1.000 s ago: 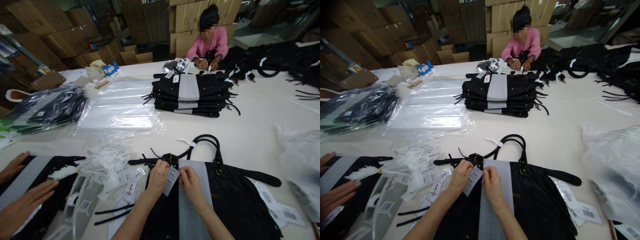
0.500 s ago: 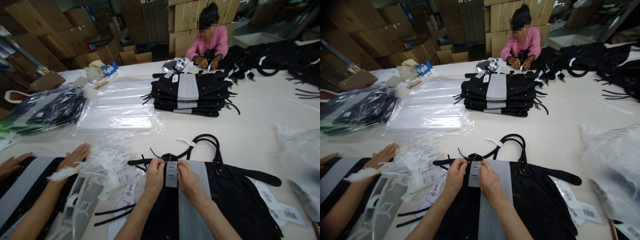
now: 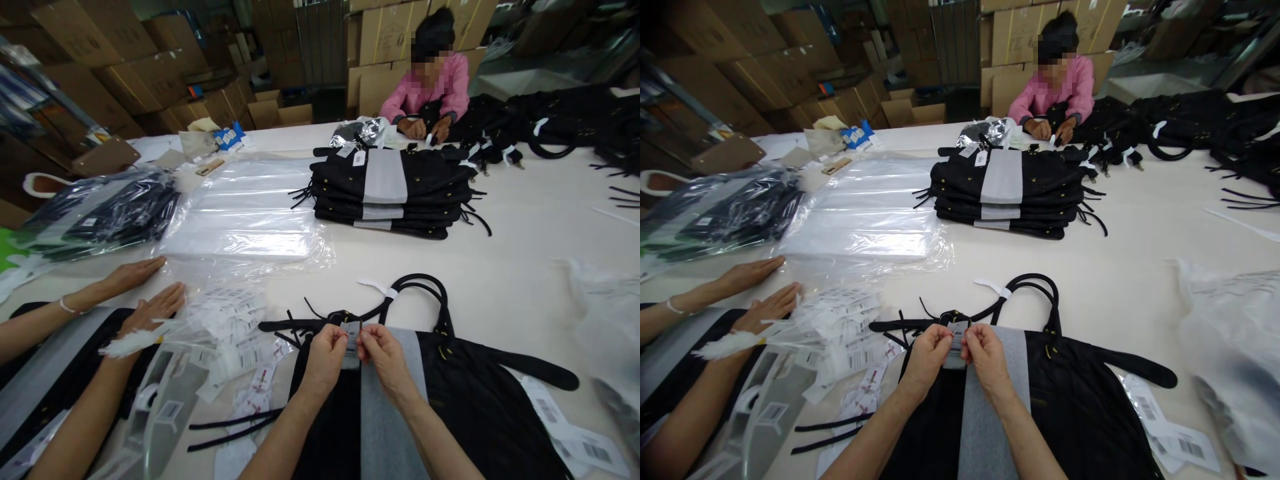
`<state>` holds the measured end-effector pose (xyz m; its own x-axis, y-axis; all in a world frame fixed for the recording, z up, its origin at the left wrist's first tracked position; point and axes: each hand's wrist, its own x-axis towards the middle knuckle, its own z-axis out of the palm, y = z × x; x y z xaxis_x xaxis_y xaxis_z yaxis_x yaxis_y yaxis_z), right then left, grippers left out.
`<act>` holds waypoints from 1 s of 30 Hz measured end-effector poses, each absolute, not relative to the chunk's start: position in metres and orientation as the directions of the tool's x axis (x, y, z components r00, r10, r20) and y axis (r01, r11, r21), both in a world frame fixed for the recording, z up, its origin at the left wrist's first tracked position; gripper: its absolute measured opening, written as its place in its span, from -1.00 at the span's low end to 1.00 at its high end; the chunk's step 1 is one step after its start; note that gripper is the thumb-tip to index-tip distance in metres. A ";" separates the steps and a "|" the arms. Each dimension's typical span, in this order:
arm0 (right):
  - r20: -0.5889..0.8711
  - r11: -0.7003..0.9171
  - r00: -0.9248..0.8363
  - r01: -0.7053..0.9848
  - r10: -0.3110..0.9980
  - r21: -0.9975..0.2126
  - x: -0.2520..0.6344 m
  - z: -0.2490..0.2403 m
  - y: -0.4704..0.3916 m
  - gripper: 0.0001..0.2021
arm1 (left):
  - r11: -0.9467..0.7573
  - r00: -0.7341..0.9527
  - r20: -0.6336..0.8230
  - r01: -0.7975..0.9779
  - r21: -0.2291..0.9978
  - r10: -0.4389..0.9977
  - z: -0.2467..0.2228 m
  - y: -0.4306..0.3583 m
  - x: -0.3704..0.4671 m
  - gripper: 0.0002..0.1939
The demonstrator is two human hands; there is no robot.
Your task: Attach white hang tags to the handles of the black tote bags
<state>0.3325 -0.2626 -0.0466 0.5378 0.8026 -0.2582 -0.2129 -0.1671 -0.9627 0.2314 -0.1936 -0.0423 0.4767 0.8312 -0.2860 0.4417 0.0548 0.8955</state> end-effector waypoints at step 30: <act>-0.366 -0.220 0.341 -0.398 0.866 -0.891 0.332 -0.047 -0.254 -0.74 | 0.134 0.487 -0.340 0.409 0.903 0.804 -0.037 -0.195 0.229 -0.89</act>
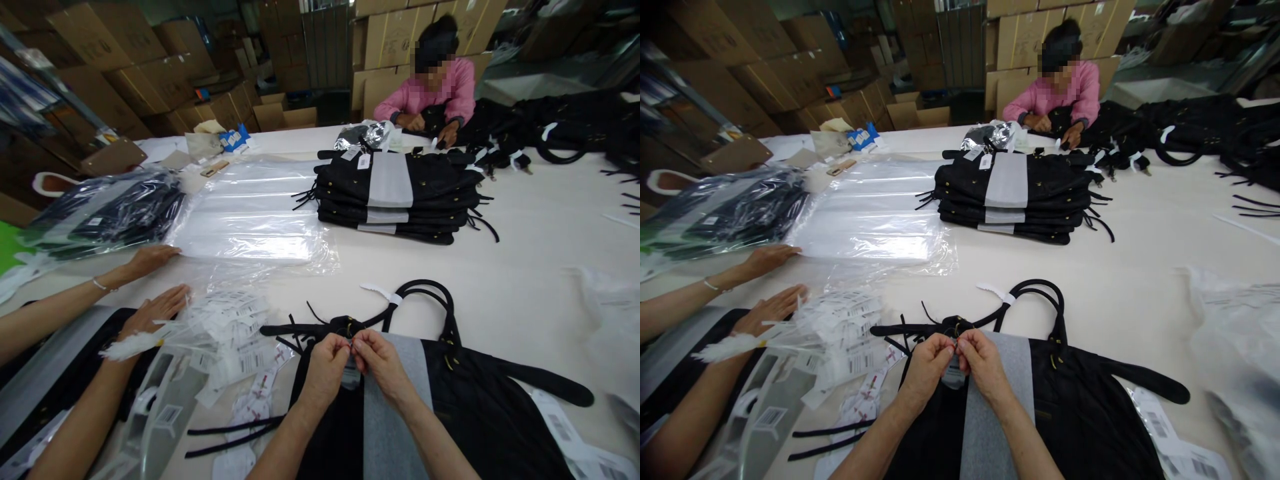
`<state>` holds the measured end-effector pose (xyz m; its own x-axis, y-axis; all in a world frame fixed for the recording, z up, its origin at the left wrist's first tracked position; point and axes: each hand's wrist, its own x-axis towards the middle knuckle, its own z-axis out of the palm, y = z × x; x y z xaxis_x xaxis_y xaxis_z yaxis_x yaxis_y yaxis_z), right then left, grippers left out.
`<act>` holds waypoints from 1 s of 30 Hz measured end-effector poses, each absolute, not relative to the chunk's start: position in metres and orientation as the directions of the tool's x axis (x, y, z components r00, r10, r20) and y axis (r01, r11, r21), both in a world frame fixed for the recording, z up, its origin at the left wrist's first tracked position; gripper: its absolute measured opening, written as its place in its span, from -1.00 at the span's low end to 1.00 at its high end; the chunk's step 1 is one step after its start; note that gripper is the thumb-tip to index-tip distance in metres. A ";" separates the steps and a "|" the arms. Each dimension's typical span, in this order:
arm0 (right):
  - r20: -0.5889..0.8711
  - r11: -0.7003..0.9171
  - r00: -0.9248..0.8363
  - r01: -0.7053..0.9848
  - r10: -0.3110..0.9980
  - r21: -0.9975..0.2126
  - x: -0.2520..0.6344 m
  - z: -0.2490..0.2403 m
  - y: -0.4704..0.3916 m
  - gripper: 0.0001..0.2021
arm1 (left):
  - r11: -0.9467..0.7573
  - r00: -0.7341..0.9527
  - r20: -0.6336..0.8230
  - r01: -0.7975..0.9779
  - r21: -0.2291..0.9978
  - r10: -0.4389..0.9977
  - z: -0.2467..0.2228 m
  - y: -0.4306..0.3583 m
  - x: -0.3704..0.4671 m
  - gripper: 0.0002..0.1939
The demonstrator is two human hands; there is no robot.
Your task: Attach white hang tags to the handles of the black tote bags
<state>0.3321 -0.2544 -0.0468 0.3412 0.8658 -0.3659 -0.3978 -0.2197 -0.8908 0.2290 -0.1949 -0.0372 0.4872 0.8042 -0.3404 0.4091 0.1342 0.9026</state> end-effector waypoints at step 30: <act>-0.384 -0.302 0.219 -0.329 0.897 -0.895 0.343 -0.052 -0.258 -0.69 | 0.007 0.574 -0.372 0.538 0.843 0.729 -0.034 -0.188 0.227 -0.90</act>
